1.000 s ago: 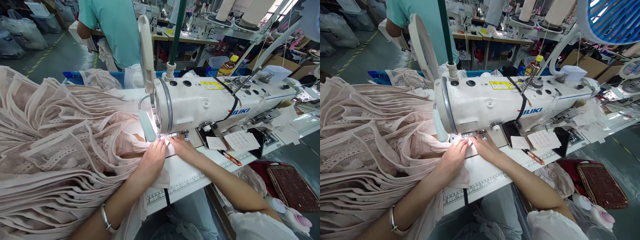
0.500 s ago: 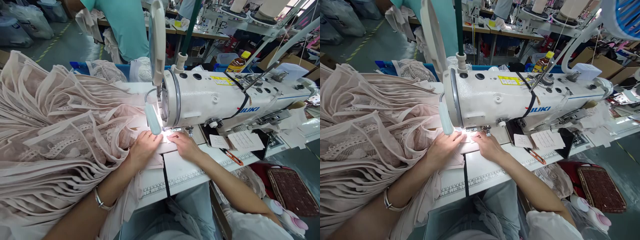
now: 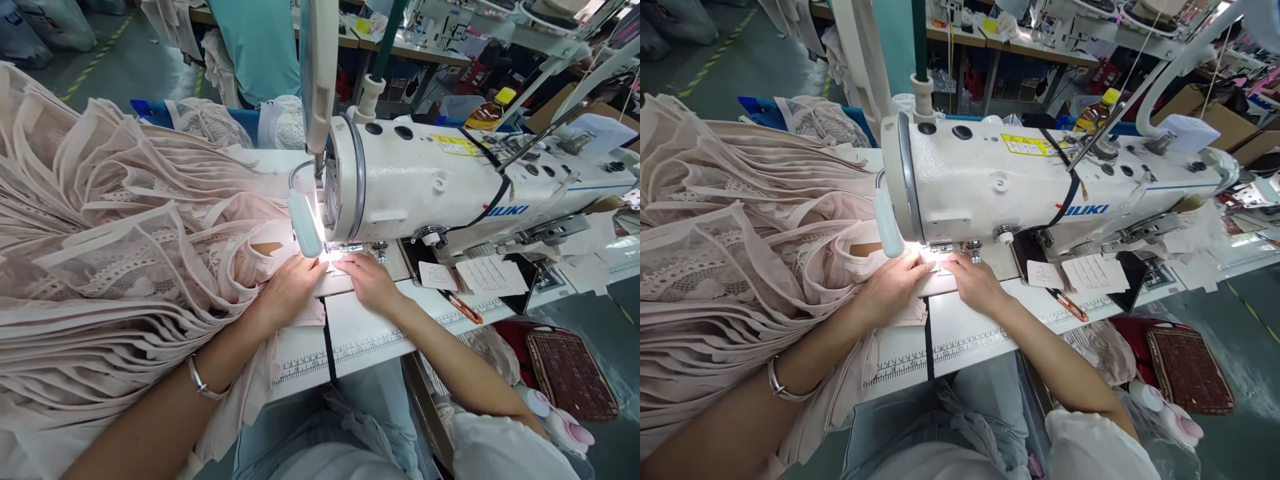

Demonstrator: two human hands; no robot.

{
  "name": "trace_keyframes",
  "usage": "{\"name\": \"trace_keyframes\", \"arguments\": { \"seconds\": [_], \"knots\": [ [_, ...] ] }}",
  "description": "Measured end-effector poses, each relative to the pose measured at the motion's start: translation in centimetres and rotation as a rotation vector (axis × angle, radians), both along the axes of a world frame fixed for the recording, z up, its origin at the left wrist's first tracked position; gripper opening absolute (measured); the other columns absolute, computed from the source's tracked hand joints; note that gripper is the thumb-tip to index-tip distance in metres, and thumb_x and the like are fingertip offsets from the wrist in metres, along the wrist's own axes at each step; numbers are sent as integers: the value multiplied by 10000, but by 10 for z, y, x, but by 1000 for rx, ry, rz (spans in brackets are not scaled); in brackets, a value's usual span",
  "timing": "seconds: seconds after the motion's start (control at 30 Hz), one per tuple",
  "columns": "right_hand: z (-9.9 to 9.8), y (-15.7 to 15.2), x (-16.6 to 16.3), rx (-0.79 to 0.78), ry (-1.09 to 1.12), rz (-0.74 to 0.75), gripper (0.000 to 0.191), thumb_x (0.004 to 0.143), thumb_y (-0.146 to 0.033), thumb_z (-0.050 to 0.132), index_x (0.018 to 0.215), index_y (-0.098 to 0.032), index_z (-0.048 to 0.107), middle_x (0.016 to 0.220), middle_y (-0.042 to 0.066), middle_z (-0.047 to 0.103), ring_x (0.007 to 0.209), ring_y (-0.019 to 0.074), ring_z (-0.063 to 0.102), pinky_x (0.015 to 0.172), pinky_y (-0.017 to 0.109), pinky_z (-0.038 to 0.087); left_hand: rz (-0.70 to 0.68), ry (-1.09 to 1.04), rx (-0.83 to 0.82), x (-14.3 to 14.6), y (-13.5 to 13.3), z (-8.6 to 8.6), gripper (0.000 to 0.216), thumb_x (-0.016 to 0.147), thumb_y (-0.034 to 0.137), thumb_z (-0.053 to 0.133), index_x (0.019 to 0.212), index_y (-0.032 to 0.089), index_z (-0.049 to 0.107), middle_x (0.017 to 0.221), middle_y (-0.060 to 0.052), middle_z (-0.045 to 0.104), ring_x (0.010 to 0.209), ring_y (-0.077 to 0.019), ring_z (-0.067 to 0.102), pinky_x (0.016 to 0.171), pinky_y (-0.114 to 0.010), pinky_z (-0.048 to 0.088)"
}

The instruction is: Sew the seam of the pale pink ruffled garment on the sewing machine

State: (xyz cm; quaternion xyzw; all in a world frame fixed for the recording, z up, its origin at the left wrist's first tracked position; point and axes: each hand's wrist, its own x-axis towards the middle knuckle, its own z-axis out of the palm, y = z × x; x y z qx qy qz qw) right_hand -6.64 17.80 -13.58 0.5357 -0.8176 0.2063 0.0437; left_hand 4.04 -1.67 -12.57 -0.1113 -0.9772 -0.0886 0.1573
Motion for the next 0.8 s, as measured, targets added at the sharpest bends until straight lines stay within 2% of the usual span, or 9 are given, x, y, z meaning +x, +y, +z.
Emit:
{"name": "trace_keyframes", "arguments": {
  "seconds": [0.07, 0.17, 0.23, 0.33, 0.43, 0.53, 0.8],
  "knots": [
    [-2, 2, -1, -86, -15, -27, 437, 910, -44, 398, 1185, -231, 681, 1122, 73, 706, 993, 227, 646, 770, 339, 542, -18, -1, -2, 0, -1, -1, 251, 1000, 162, 470, 1154, 174, 668, 894, -66, 611, 808, -200, 535, 669, -301, 399],
    [-1, 4, -2, -188, -44, -26, 403, 930, -56, 395, 1137, -240, 688, 1103, 45, 715, 1018, 205, 653, 820, 326, 541, -70, 18, 38, -1, -4, -2, 253, 1016, 199, 457, 1146, 207, 674, 976, -77, 625, 873, -204, 546, 714, -309, 421],
    [1, 4, -2, -214, -65, -4, 390, 927, -56, 400, 1087, -248, 699, 1067, 27, 720, 997, 189, 659, 823, 315, 537, -136, 17, 58, -1, -6, -2, 267, 1025, 193, 433, 1116, 215, 684, 1010, -69, 645, 890, -193, 554, 747, -309, 439],
    [2, 5, -4, -194, -86, 44, 366, 907, -61, 426, 1009, -260, 716, 995, 10, 723, 943, 182, 662, 811, 318, 528, -200, 10, 63, -1, -7, -1, 296, 1038, 201, 408, 1013, 197, 702, 919, -47, 668, 878, -183, 558, 762, -305, 460],
    [3, 4, -4, -177, -90, 62, 359, 894, -61, 442, 994, -261, 723, 981, 11, 724, 942, 189, 657, 836, 336, 517, -157, 31, 45, -2, -5, 1, 340, 1040, 200, 394, 893, 175, 700, 829, -47, 654, 836, -183, 556, 746, -316, 471],
    [3, 3, -4, -181, -86, 51, 375, 887, -47, 432, 992, -259, 723, 970, 10, 726, 945, 191, 655, 838, 339, 508, -106, 51, 2, -2, -3, 1, 349, 1034, 181, 386, 883, 171, 700, 814, -55, 642, 822, -191, 561, 729, -332, 474],
    [3, 3, -5, -266, -69, 109, 385, 884, -17, 420, 983, -243, 716, 937, 10, 722, 891, 173, 647, 794, 325, 492, -173, 72, 54, -3, -4, -2, 333, 1025, 152, 392, 917, 148, 708, 780, -50, 642, 782, -189, 558, 694, -320, 470]
  ]
}}
